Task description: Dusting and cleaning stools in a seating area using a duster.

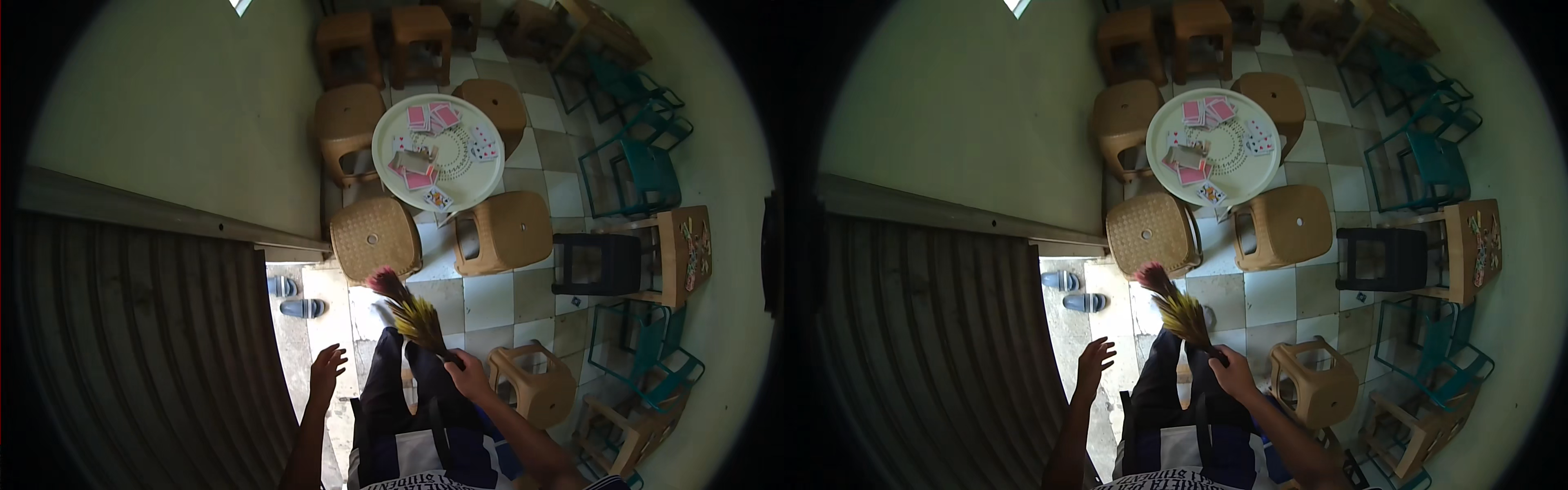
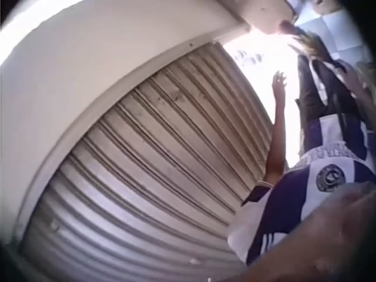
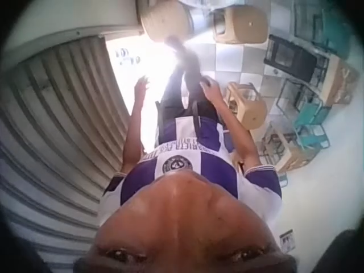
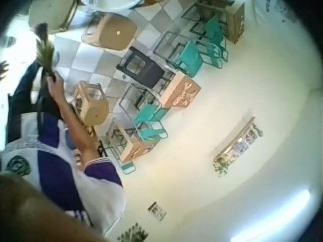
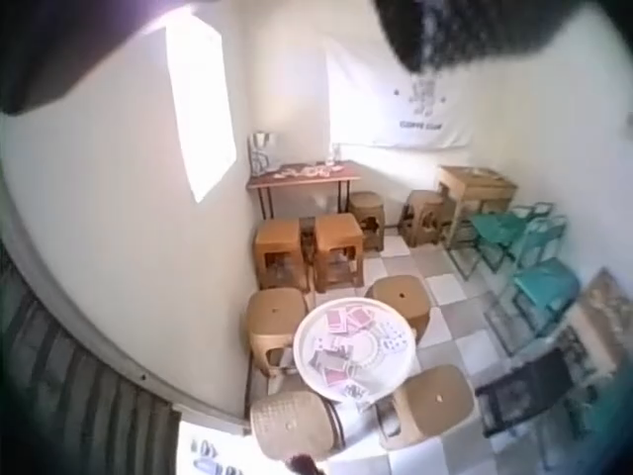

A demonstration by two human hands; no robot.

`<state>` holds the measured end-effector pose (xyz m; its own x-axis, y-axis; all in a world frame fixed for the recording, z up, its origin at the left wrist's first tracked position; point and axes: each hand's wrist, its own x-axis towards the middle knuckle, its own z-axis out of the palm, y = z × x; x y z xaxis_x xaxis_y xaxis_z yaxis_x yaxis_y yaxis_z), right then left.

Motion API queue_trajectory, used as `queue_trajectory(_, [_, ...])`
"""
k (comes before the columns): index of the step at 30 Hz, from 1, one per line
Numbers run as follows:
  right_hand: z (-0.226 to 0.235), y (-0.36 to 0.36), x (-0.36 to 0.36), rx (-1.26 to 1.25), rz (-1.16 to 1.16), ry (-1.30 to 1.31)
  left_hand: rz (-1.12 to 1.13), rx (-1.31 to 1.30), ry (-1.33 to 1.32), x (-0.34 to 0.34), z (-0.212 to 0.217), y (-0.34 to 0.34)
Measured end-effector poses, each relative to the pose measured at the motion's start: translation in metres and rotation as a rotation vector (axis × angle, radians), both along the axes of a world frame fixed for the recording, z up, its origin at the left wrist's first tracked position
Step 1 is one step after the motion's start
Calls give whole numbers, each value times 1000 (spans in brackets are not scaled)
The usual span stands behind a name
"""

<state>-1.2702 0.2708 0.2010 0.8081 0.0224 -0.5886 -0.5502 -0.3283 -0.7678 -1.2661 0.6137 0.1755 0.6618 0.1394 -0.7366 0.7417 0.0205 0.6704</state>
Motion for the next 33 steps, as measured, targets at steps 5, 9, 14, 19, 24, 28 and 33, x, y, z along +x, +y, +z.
queue_trajectory(5, [37,-13,-3,18,-151,-85,-91,-66,-90,11,33,-23])
queue_trajectory(9, [62,-19,-4,43,-271,-135,-133,-171,-188,30,65,-48])
queue_trajectory(14, [92,-24,5,-3,-318,-210,-212,-182,-262,65,116,-59])
queue_trajectory(19, [130,-30,-2,-152,-342,-321,-266,-180,-339,100,135,-58])
queue_trajectory(24, [145,-41,-23,-176,-499,-336,-287,-236,-391,126,141,-63])
queue_trajectory(28, [141,-51,-45,-302,-719,-416,-334,-326,-355,137,148,-82])
queue_trajectory(33, [134,-60,-80,-308,-1011,-396,-498,-417,-304,143,159,-119])
